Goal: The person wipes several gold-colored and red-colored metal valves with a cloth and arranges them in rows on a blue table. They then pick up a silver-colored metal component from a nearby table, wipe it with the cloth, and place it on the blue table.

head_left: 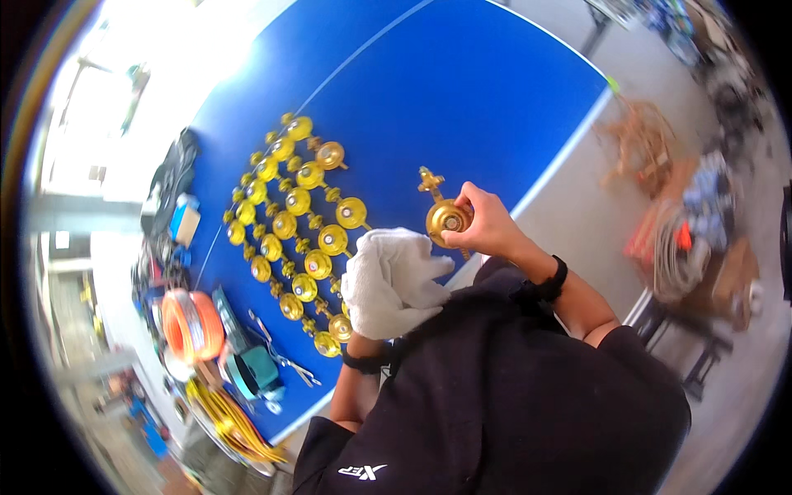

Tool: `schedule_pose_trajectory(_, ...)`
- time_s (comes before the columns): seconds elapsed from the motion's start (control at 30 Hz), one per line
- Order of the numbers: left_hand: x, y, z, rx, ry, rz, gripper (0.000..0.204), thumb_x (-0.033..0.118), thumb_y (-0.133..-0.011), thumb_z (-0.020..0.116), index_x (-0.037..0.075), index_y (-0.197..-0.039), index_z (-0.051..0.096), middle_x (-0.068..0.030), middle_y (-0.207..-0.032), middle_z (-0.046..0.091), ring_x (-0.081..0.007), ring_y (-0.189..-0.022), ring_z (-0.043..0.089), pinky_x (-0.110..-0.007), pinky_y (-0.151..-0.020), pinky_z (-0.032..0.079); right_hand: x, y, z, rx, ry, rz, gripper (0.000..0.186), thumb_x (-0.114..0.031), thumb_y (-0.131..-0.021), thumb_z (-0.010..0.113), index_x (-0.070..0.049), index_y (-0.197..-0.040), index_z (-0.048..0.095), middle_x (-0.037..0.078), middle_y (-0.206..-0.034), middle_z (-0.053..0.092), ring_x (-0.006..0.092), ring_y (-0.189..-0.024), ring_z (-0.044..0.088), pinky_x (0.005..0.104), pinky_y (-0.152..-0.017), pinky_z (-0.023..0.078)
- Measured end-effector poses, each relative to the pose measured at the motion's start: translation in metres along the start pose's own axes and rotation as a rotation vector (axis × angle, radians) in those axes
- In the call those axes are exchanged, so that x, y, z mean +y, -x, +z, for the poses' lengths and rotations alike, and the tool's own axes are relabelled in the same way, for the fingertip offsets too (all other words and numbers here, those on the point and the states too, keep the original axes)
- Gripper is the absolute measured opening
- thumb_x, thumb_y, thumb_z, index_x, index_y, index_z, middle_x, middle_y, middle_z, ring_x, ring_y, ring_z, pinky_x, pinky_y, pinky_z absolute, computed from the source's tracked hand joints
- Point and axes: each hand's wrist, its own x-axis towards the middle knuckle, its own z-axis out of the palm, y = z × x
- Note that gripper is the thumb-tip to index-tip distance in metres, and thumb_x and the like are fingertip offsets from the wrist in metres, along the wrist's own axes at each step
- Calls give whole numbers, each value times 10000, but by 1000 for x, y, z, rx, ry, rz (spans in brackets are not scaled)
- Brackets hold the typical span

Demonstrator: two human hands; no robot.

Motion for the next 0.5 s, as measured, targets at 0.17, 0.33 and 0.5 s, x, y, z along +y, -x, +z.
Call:
schedule_pose_trajectory(0.17, 7, 25, 12, 291, -33, -317, 925, 399, -378, 965, 13, -1130, 588, -138, -1040, 642, -310, -966, 630, -411, -820, 505, 75, -89, 29, -259, 102, -33, 540, -356, -597, 842, -26, -902, 543, 177, -850, 652, 335, -809, 667, 415, -723, 525)
schedule_pose_trajectory(0.33, 26, 46, 42, 463, -68, -594, 902, 389, -396, 954, 14, -1131, 589, -135, -1041, 642, -303, -967, 626, -406, -821, 502, 110, -163, 91, -359, 137, -224, 540, -370, -592, 849, -28, -867, 535, 176, -838, 640, 359, -803, 651, 432, -712, 522)
schedule_pose_trajectory(0.5, 55, 80, 67, 577, -93, -836, 880, 380, -413, 942, 16, -1132, 590, -131, -1041, 642, -296, -968, 622, -401, -821, 499, 113, -205, 152, -384, 100, -206, 582, -373, -579, 855, -16, -896, 523, 191, -877, 634, 377, -848, 635, 446, -736, 521)
